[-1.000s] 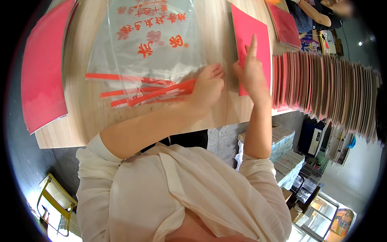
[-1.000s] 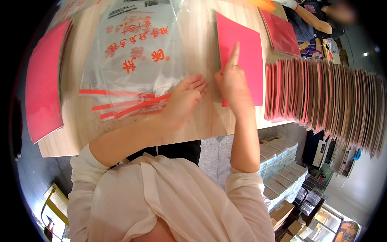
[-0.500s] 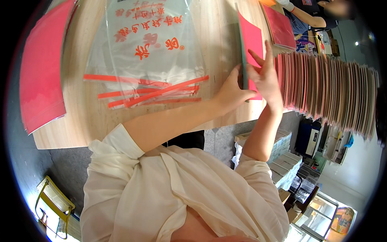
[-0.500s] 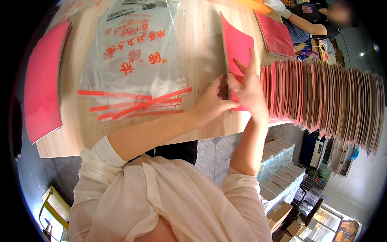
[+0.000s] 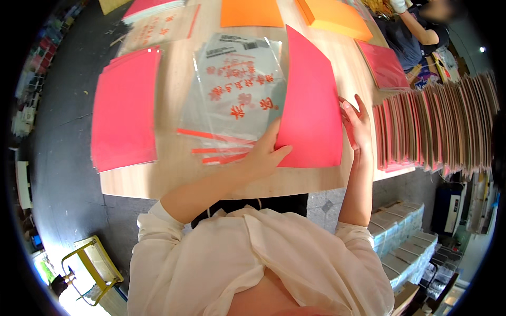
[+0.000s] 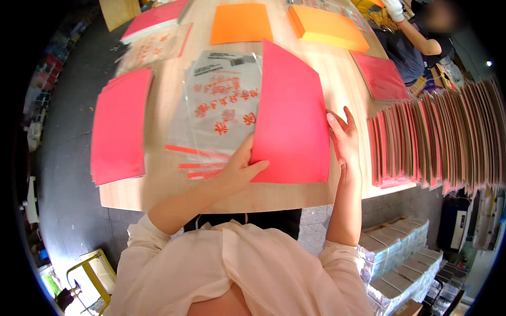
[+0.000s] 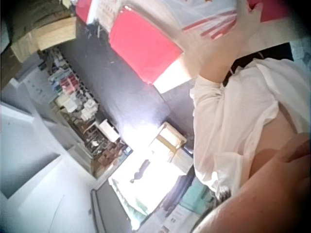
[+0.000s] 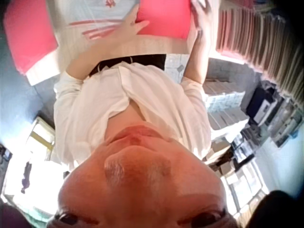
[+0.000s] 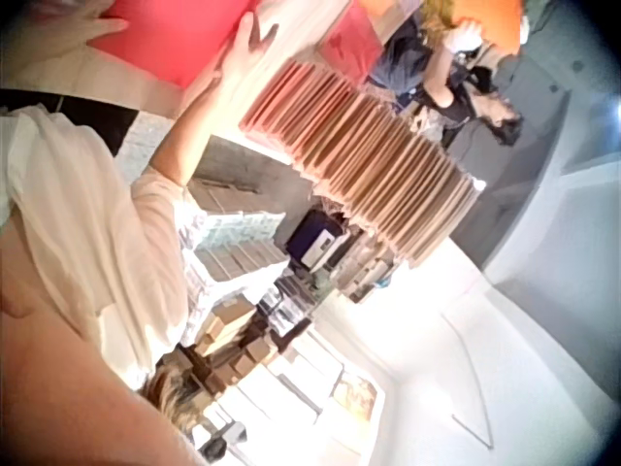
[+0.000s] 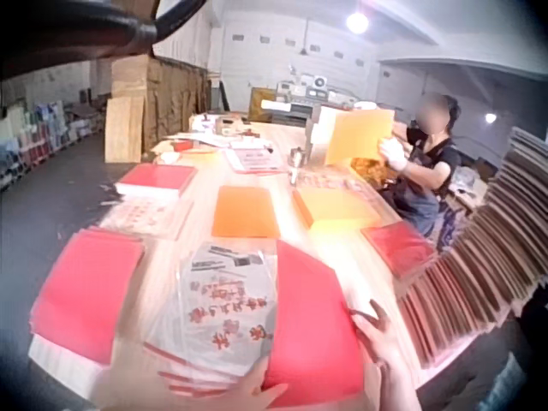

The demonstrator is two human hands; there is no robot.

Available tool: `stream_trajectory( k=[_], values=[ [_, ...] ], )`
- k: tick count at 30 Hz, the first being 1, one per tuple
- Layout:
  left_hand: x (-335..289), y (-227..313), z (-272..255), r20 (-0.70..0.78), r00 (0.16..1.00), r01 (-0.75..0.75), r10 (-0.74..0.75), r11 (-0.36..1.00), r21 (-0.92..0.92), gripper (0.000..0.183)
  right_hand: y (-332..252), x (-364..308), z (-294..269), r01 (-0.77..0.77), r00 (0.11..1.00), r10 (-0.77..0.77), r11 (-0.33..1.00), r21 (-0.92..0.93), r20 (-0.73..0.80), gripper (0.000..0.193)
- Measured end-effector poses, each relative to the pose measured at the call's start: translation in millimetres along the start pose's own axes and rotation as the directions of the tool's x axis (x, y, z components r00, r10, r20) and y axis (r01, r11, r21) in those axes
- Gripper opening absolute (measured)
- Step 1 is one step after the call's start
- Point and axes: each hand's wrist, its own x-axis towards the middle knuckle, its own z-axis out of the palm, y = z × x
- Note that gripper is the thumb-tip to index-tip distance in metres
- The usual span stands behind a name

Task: The person places colorful paper folders inside plastic sleeves by hand and seals the adhesive strips.

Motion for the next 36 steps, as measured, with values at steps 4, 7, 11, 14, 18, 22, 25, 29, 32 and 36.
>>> stream_trajectory(
  k=[4, 7, 11, 14, 18, 22, 25, 29, 32, 36],
  values=[
    [-33, 28, -46, -0.012, 0.999, 0.034, -0.034, 0.999, -0.039, 0.068, 7, 4, 28, -0.025, 0.993, -0.004, 0.972, 0.233, 0.121, 0.057],
    [-54, 35, -68, -0.128, 0.985, 0.114, -0.112, 0.993, 0.005, 0.072, 7, -1, 65, 0.024, 0.974, -0.096, 0.946, 0.322, 0.207, 0.036],
    [-74, 34, -93, -0.262, 0.954, 0.150, -0.146, 0.989, -0.005, 0.078, 14, 2, 118, 0.062, 0.972, -0.107, 0.976, 0.209, 0.211, 0.034],
    [-83, 24, -107, -0.375, 0.927, 0.092, 0.001, 0.969, 0.231, 0.081, 38, 24, 144, 0.130, 0.961, -0.120, 0.991, -0.025, 0.249, 0.033],
    [-77, 38, -82, -0.294, 0.931, 0.193, 0.216, 0.394, 0.899, 0.073, 68, 54, 143, 0.235, 0.962, -0.149, 0.879, -0.414, 0.229, 0.038],
    [-60, 31, -80, 0.096, 0.985, -0.135, 0.144, 0.290, 0.947, 0.069, 51, 44, 151, 0.246, 0.968, -0.158, 0.768, -0.592, 0.197, 0.035],
    [-55, 14, -82, 0.125, 0.988, -0.149, 0.094, 0.337, 0.930, 0.068, 41, 35, 150, 0.303, 0.953, -0.217, 0.716, -0.629, 0.213, 0.035],
    [-55, 5, -84, 0.121, 0.989, -0.143, 0.084, 0.351, 0.925, 0.068, 27, 30, 147, 0.269, 0.963, -0.140, 0.459, -0.846, 0.230, 0.035],
    [-56, 9, -82, 0.139, 0.986, -0.161, 0.091, 0.319, 0.934, 0.066, 14, 47, 146, 0.327, 0.943, -0.167, 0.304, -0.895, 0.288, 0.037],
    [-55, 2, -81, 0.147, 0.982, -0.174, 0.119, 0.262, 0.949, 0.063, -2, 126, 152, 0.697, 0.696, -0.426, 0.212, -0.685, 0.577, 0.039]
  ],
)
